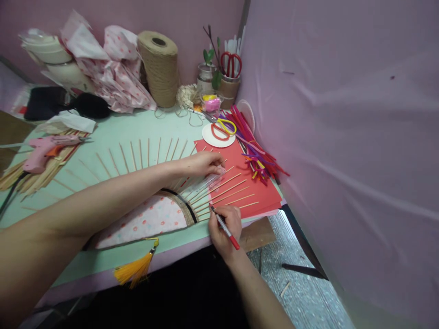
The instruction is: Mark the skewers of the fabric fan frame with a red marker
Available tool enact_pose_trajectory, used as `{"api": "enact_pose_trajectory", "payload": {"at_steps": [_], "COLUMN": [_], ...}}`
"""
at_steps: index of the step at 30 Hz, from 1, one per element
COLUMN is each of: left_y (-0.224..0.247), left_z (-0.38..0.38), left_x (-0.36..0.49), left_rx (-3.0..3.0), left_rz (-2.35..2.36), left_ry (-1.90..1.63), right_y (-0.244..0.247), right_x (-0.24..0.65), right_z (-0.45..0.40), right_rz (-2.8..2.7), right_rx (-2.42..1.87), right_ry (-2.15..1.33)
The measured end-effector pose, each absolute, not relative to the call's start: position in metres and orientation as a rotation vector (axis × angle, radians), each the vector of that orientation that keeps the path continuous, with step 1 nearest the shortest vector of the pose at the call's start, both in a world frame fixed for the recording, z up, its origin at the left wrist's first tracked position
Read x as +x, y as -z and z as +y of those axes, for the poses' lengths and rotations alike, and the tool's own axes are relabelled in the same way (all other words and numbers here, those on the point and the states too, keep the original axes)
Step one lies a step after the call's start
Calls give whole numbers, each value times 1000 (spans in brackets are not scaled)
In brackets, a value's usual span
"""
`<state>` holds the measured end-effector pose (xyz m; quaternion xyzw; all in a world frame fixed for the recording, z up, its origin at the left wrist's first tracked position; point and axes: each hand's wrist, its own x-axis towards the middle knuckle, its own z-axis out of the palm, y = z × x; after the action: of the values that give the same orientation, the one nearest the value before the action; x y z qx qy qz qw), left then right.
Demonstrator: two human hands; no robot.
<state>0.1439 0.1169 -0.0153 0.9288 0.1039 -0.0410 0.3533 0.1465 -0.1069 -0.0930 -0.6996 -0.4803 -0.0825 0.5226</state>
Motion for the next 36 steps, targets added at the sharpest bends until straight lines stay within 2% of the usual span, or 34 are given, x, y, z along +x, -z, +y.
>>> {"api": "enact_pose_trajectory", "payload": {"at_steps": [20, 36], "left_y": [19, 52], "left_z": [110, 108], "left_x": [143, 151], "left_rx": [2409, 2496], "left_rz": [232, 64], "left_ry": [166, 53], "right_y": [86, 87], "right_x": [146, 146], "right_z": [-104, -105], "right_rz": [-1189, -1178], "right_rx": [-1688, -1685], "right_ry": [230, 226]}}
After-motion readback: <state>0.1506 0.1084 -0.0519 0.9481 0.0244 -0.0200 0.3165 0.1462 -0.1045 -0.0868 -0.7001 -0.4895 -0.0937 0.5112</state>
